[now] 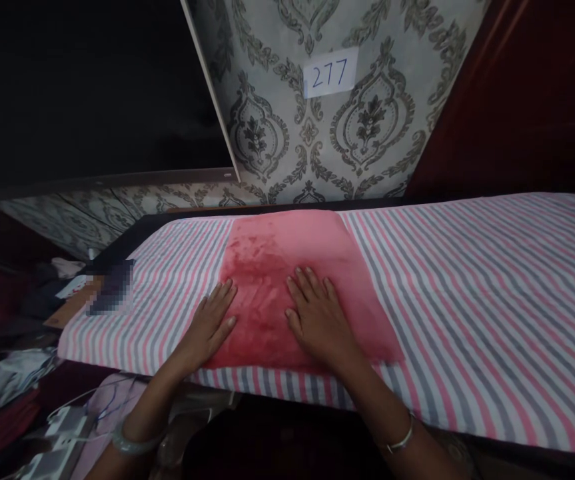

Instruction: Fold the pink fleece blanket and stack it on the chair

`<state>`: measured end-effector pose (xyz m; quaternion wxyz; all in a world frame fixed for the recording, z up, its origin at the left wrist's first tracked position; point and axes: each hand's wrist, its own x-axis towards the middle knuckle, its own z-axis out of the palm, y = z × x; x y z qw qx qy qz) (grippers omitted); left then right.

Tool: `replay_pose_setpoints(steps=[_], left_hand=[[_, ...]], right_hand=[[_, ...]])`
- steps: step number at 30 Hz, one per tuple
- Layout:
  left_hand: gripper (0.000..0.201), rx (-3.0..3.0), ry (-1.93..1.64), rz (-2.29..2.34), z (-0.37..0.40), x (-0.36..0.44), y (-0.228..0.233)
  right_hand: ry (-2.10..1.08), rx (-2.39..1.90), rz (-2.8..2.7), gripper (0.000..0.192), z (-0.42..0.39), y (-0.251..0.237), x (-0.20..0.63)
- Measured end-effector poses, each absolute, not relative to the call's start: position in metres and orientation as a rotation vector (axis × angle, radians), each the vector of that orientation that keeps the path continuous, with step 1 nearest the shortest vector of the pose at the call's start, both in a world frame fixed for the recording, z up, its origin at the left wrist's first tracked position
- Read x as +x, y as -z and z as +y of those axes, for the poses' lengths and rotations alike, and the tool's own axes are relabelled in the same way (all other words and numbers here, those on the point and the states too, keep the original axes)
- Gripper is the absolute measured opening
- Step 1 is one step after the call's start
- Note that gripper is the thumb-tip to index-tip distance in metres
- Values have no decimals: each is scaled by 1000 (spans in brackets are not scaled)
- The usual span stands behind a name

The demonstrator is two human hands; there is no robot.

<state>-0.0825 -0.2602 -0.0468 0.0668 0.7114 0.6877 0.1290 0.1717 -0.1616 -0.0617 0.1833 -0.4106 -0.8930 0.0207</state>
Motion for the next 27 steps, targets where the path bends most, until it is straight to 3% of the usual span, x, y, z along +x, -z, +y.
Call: replay_pose_setpoints(steps=[8,15,21,27], left_hand=[[54,2096,-440,2111,-251,-84,23],[58,2396,-329,1857,-191,-29,-15],[64,2542,-136,1824,-150,-22,11],[68,2478,-219,2054,-148,-56,26]], right_hand=[[-205,-1106,-2558,59,-151,56,177],[-211,-1228,-2432,59,-126,20,169],[-54,-1280,-2505,58,-134,48,156],[17,-1213,-2451,57,-134,62,159]])
